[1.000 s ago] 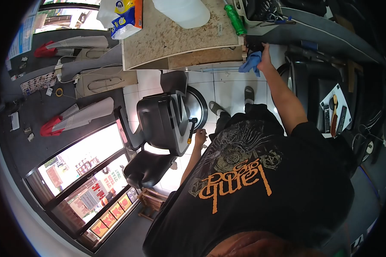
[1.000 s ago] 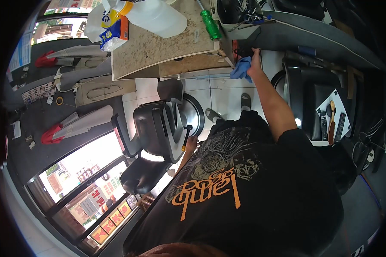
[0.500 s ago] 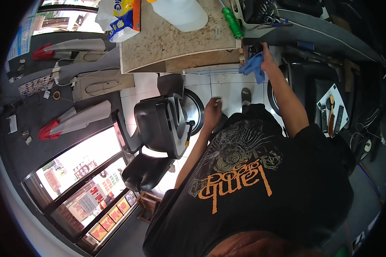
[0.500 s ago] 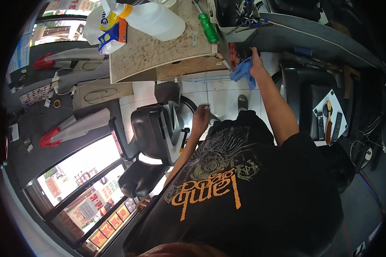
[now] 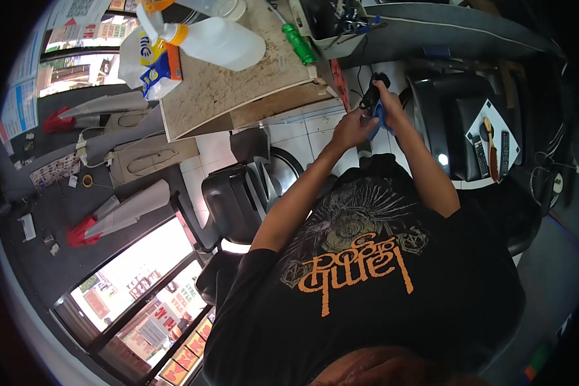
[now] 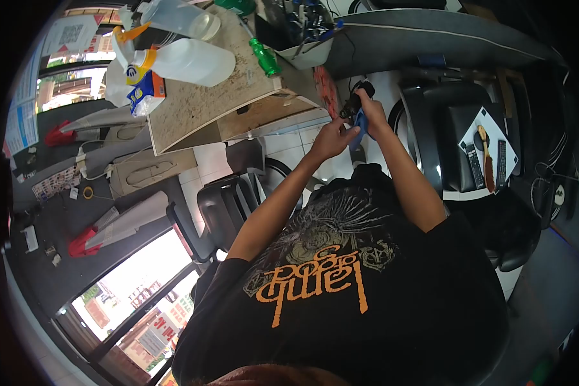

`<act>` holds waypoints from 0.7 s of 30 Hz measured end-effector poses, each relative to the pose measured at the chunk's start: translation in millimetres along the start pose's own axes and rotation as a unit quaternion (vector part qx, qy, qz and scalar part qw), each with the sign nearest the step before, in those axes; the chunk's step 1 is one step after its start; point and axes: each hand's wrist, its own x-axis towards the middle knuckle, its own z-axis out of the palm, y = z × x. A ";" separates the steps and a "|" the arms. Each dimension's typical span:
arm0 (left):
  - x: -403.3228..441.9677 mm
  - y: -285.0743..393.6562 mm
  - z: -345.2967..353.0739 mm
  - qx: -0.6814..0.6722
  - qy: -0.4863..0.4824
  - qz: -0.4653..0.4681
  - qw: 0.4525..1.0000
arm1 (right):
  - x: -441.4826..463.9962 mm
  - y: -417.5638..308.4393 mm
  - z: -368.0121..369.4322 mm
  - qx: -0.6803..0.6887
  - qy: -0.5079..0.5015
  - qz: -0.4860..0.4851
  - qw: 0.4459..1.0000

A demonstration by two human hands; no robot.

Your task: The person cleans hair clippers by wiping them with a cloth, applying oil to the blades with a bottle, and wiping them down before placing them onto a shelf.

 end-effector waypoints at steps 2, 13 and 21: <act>2.9 -10.4 14.8 0.024 0.037 0.048 0.998 | 2.8 3.9 -9.8 -0.005 0.003 -0.016 1.000; 40.6 35.0 -16.2 0.213 0.116 0.131 0.961 | 28.4 50.3 -89.6 -0.131 0.029 -0.010 0.991; 136.4 54.8 -28.3 0.620 -0.016 0.062 0.782 | -14.3 84.6 -106.6 -0.139 0.034 -0.007 0.990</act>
